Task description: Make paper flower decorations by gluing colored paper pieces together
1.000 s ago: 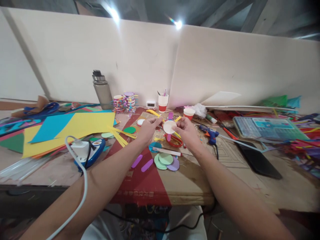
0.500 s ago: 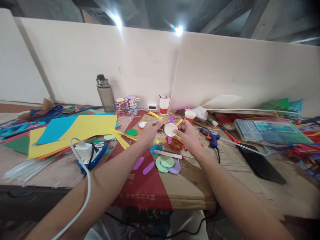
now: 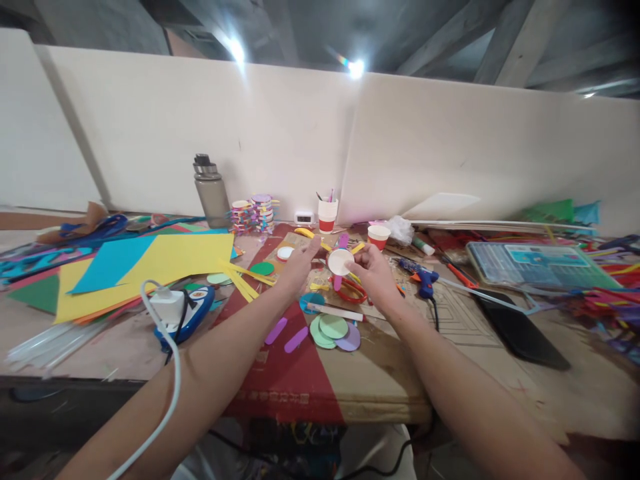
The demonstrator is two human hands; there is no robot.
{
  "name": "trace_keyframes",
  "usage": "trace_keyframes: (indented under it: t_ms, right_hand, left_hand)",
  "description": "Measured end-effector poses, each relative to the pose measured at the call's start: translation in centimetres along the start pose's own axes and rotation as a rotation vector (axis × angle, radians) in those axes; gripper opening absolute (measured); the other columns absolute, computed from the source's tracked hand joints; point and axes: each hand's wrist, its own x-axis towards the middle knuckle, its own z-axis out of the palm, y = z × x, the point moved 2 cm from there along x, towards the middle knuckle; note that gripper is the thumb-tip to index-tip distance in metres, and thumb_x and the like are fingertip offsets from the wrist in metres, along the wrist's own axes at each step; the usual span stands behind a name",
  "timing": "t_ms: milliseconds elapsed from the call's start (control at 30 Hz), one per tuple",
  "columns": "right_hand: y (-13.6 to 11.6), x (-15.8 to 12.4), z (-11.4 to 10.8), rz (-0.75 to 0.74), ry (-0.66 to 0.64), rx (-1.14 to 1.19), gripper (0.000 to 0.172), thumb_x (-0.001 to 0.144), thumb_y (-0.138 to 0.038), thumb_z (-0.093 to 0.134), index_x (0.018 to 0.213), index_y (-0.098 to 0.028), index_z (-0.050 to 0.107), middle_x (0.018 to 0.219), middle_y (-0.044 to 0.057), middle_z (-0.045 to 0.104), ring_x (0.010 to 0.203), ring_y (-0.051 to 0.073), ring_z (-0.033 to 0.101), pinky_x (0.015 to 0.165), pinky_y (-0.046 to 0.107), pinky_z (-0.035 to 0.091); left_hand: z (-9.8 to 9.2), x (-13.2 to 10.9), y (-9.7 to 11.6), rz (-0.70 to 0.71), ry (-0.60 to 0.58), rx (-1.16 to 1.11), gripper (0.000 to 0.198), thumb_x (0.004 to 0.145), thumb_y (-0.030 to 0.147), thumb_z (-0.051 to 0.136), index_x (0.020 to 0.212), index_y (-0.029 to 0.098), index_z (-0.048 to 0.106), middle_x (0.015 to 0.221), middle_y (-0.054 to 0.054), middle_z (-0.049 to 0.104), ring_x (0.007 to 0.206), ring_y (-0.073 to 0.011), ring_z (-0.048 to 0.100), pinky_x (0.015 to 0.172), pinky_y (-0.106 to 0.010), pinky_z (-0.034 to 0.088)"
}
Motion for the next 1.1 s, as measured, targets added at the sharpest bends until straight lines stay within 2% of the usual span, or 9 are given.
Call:
trace_keyframes:
  t_ms: [100,267,500,633,833,967,1100]
  right_hand:
    - [-0.2,-0.1,0.1,-0.007,-0.003,-0.015,0.033,0.067,-0.033,0.064,0.09,-0.022,0.044,0.068,-0.006,0.053,0.062,0.014,0.05,0.062,0.028,0.037]
    - [-0.3,-0.3,0.2,-0.027,0.001,-0.016,0.035,0.067,-0.031,0.064,0.094,-0.022,0.044,0.066,-0.006,0.053,0.062,0.014,0.05,0.061,0.029,0.038]
    - [0.0,-0.3,0.2,-0.02,0.047,-0.012,0.039,0.067,-0.031,0.063,0.099,-0.022,0.041,0.068,-0.007,0.053,0.062,0.013,0.05,0.062,0.029,0.04]
    - [0.1,-0.2,0.2,-0.006,0.058,0.008,0.041,0.066,-0.03,0.064,0.099,-0.021,0.041,0.066,-0.008,0.051,0.062,0.013,0.05,0.063,0.028,0.039]
    - [0.8,0.2,0.0,0.023,0.054,0.021,0.043,0.064,-0.033,0.065,0.098,-0.02,0.042,0.066,-0.008,0.052,0.062,0.013,0.049,0.062,0.028,0.038]
    - [1.1,0.4,0.0,0.017,0.034,0.062,0.044,0.063,-0.034,0.067,0.096,-0.022,0.041,0.067,-0.007,0.052,0.064,0.013,0.051,0.064,0.029,0.04]
    - [1.2,0.5,0.1,0.018,0.04,0.073,0.046,0.063,-0.035,0.068,0.097,-0.022,0.041,0.074,-0.005,0.057,0.071,0.015,0.055,0.068,0.031,0.043]
  left_hand:
    - [-0.1,0.1,-0.3,-0.031,0.001,0.027,0.049,0.071,0.062,0.062,0.068,0.014,0.066,0.075,-0.006,0.066,0.071,-0.0161,0.056,0.07,-0.031,0.045]
    - [0.0,0.1,-0.5,-0.024,-0.064,0.063,0.043,0.066,0.055,0.07,0.075,0.013,0.07,0.074,-0.005,0.066,0.069,-0.014,0.054,0.071,-0.029,0.044]
    - [0.1,0.0,-0.8,-0.006,-0.025,0.07,0.04,0.063,0.054,0.073,0.068,0.014,0.069,0.068,-0.003,0.065,0.067,-0.0137,0.054,0.072,-0.029,0.043]
    - [0.1,0.0,-0.9,0.004,-0.016,0.077,0.04,0.064,0.053,0.072,0.067,0.014,0.069,0.07,-0.003,0.065,0.069,-0.0145,0.055,0.073,-0.029,0.044]
    - [0.1,0.0,-1.1,-0.049,-0.073,0.042,0.045,0.068,0.057,0.068,0.074,0.013,0.068,0.076,-0.005,0.065,0.073,-0.0148,0.056,0.071,-0.028,0.043]
    - [0.2,-0.1,-1.3,-0.032,-0.12,0.032,0.038,0.058,0.047,0.08,0.074,0.015,0.066,0.072,0.0,0.063,0.071,-0.0123,0.055,0.072,-0.026,0.042]
    - [0.1,0.0,-1.6,-0.014,-0.13,0.03,0.036,0.058,0.044,0.08,0.076,0.015,0.068,0.071,0.0,0.064,0.072,-0.0127,0.056,0.072,-0.025,0.042]
